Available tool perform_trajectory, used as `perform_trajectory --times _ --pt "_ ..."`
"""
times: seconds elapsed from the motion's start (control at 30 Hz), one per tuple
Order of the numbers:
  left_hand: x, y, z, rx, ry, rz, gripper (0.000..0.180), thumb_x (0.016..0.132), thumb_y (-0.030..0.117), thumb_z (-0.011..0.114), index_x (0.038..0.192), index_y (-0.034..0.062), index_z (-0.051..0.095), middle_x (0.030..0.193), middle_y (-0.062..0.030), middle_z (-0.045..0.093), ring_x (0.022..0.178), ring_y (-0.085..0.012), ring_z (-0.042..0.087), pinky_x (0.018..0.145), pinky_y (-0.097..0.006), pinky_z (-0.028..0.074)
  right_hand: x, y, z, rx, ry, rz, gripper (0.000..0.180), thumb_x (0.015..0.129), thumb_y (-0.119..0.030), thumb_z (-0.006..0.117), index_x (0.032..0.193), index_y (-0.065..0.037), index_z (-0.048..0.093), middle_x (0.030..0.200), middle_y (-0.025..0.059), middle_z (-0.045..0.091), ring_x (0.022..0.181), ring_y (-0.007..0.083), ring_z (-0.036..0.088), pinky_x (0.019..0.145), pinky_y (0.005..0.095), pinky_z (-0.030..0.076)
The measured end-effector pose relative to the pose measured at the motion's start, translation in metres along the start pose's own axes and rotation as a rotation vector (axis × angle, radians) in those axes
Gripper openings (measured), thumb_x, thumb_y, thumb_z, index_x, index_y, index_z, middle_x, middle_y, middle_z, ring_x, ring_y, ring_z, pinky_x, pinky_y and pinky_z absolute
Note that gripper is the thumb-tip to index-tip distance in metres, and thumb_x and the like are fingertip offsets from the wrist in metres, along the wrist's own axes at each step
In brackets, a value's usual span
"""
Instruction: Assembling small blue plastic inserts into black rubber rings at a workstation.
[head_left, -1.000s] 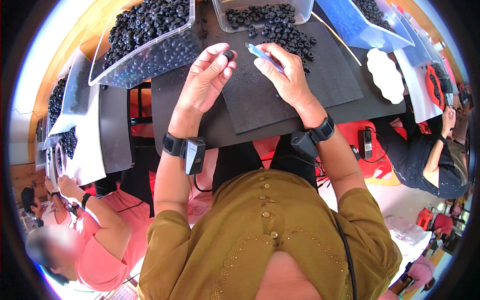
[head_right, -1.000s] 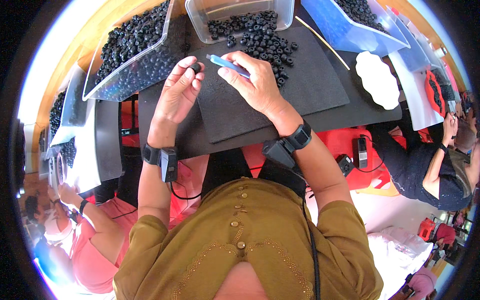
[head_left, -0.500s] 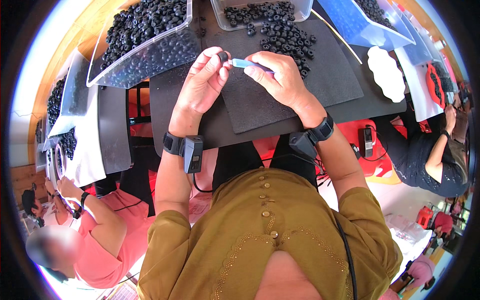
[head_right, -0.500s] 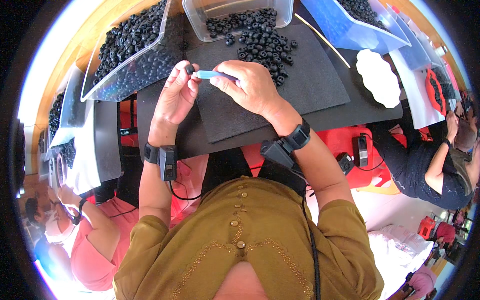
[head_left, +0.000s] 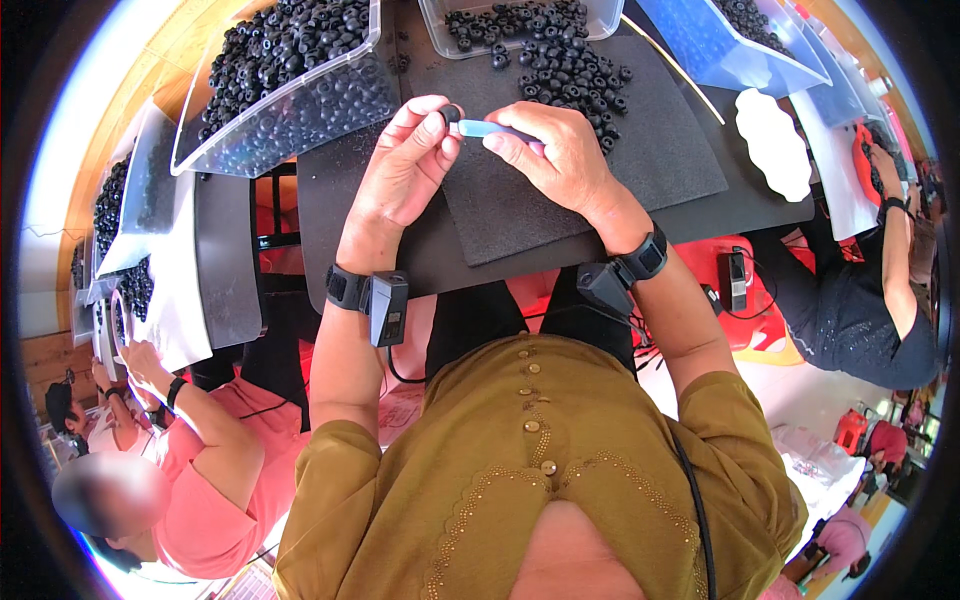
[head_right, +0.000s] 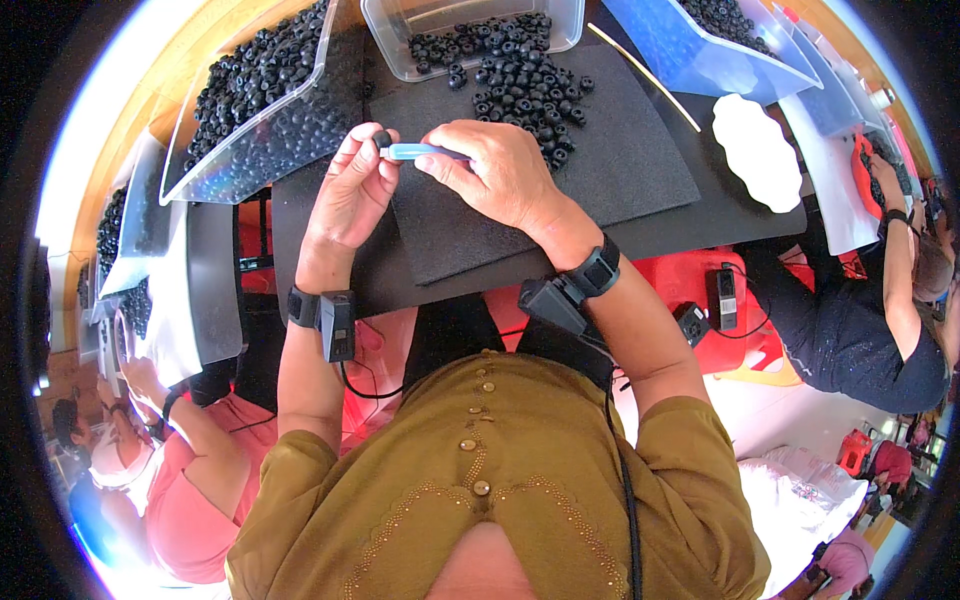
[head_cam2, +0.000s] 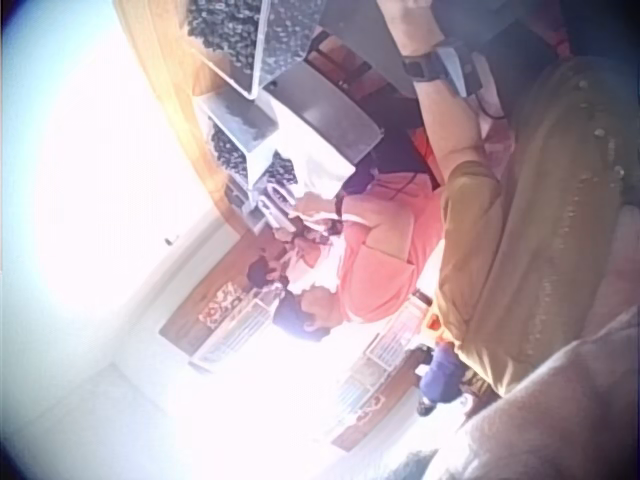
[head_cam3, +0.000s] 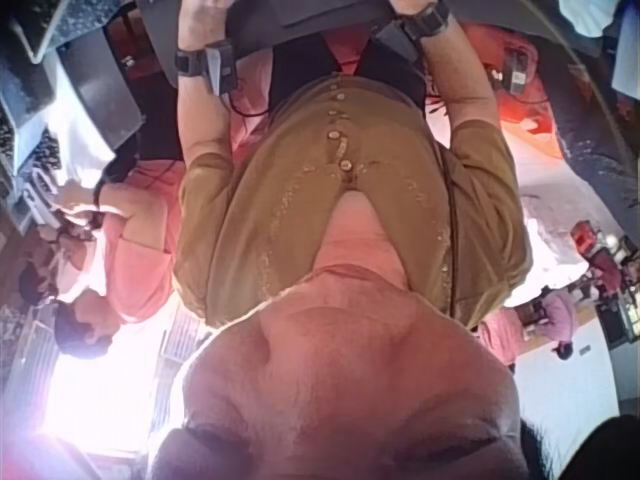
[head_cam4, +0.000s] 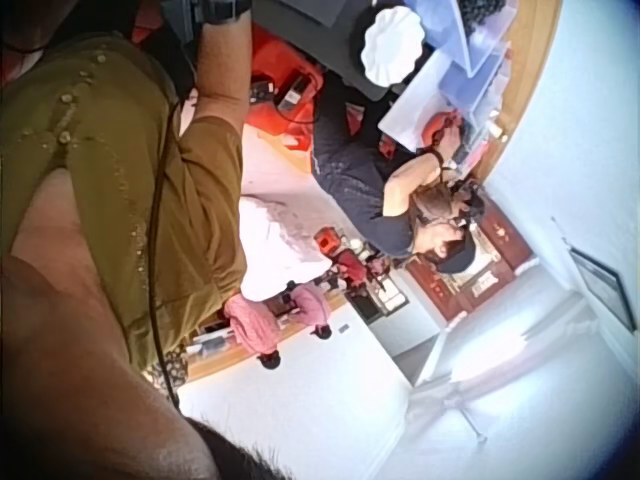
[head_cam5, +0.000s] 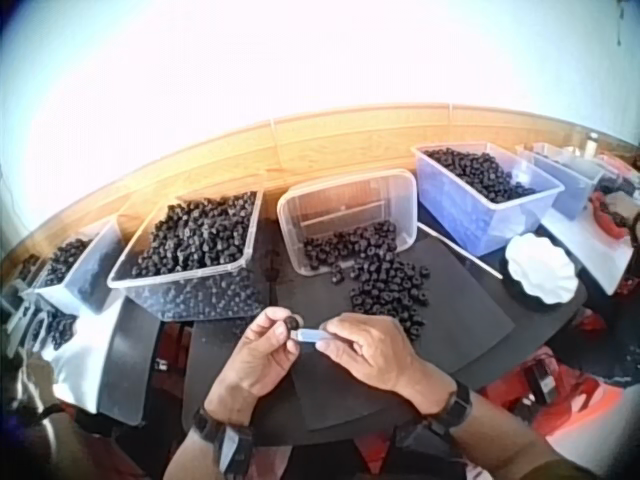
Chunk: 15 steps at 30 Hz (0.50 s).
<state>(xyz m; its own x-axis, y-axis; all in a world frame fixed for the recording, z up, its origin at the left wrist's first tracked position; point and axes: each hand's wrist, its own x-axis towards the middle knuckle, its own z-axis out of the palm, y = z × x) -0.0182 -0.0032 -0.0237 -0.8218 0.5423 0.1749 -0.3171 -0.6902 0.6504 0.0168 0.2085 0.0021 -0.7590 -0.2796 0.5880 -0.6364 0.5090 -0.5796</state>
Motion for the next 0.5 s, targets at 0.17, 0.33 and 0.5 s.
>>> perform_trajectory --times 0.17,0.33,0.5 --pt "0.0002 -0.0005 0.0032 -0.003 0.030 0.003 0.019 0.096 0.008 0.059 0.114 0.0046 0.061 0.106 -0.0080 0.063 0.093 -0.0142 0.062 0.082 -0.023 0.054 0.0005 -0.0017 -0.0011 -0.006 -0.004 0.015 0.026 0.091 -0.033 0.064 0.093 -0.008 0.068 0.080 0.0108 0.066 0.070 0.0314 0.064 0.060 0.0380 0.051" --pt "0.0011 -0.0015 0.0034 0.005 0.043 0.000 0.018 0.094 0.009 0.062 0.112 0.0047 0.062 0.102 -0.0081 0.065 0.091 -0.0147 0.064 0.079 -0.023 0.055 0.0009 -0.0005 -0.0012 -0.001 0.023 0.021 0.025 0.091 -0.032 0.064 0.093 -0.008 0.068 0.082 0.0107 0.067 0.070 0.0308 0.065 0.061 0.0370 0.051" --pt "0.0009 -0.0012 0.0048 0.004 0.042 0.003 0.013 0.094 0.008 0.062 0.107 0.0052 0.061 0.100 -0.0077 0.065 0.090 -0.0144 0.064 0.079 -0.022 0.055 0.0003 0.0008 0.0002 -0.005 0.037 0.005 0.024 0.091 -0.032 0.064 0.092 -0.008 0.068 0.081 0.0105 0.066 0.069 0.0306 0.064 0.060 0.0370 0.050"
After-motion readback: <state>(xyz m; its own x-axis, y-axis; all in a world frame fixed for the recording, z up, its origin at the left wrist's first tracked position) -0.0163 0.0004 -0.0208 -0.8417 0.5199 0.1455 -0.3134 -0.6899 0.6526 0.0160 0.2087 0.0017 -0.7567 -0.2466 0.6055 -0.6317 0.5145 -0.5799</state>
